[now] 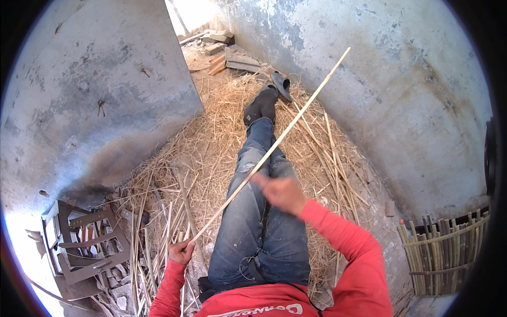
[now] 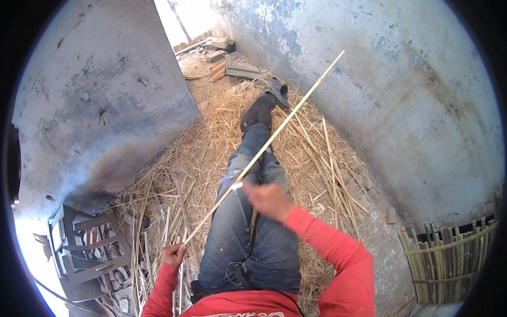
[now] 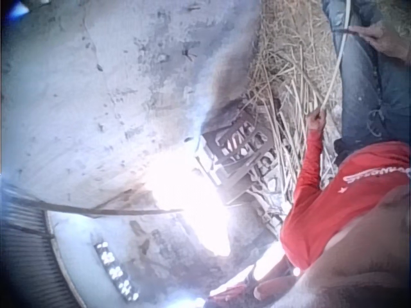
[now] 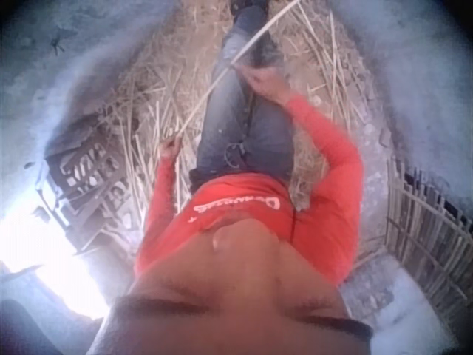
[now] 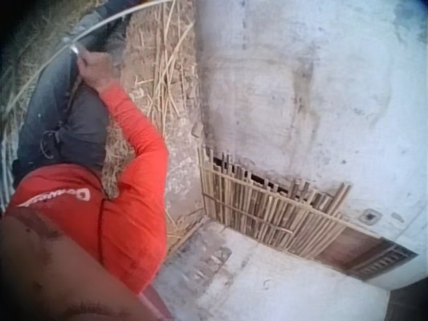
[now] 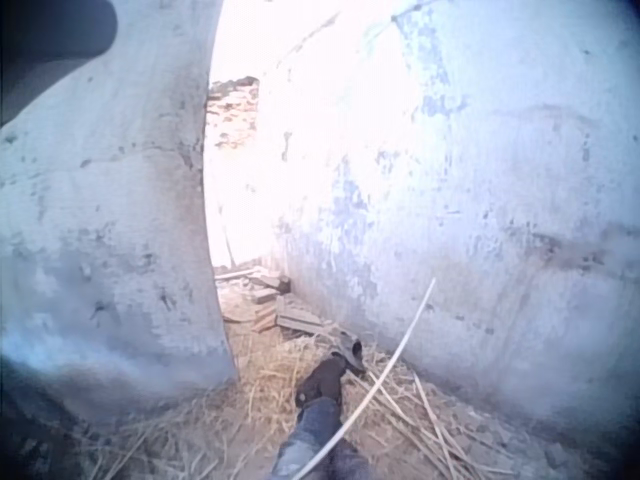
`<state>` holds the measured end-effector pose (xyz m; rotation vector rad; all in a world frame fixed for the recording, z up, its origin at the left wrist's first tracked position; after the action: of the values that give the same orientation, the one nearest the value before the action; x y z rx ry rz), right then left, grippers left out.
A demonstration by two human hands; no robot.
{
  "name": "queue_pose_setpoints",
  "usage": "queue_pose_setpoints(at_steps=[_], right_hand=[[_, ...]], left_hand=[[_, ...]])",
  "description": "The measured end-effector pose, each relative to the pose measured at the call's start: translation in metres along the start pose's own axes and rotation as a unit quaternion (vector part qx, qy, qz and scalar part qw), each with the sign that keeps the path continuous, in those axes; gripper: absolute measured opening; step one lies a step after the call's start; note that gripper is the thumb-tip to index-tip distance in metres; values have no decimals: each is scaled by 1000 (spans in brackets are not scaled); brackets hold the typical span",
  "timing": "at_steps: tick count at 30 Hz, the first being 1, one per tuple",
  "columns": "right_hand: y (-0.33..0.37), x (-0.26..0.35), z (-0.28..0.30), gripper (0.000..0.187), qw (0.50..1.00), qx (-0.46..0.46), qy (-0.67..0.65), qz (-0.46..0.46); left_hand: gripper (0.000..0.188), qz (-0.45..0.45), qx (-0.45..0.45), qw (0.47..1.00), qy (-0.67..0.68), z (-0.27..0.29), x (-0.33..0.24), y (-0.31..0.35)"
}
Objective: The person shaves a thin bamboo strip with a knife while sitting on a ground covered in straw.
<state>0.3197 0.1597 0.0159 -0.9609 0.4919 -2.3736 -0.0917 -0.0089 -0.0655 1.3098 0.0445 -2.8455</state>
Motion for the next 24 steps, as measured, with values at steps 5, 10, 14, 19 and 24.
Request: queue_pose_setpoints(at_steps=[5, 10, 14, 19, 24], right_hand=[[-32, -17, 32, 36, 986, -129, -3, -104], [-50, -75, 73, 36, 941, -264, 55, -203], [-39, -44, 41, 35, 973, -197, 78, -96], [-64, -48, 103, 31, 950, -261, 31, -167], [-23, -17, 19, 28, 997, -64, 30, -39]], left_hand=[[22, 11, 25, 1000, 2, 8, -11, -1], [22, -18, 15, 1000, 14, 2, -22, -17], [23, -7, -12, 998, 56, -4, 11, -3], [24, 33, 36, 998, 35, 3, -19, -14], [25, 39, 58, 997, 9, -4, -17, -19]])
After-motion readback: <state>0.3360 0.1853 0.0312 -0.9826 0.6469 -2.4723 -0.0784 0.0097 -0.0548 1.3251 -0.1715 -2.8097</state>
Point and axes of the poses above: each hand's wrist, its own y-axis away from the middle knuckle, its own z-axis out of the back of the hand, x = y × z, the point moved 3 cm from there along -y, towards the middle knuckle
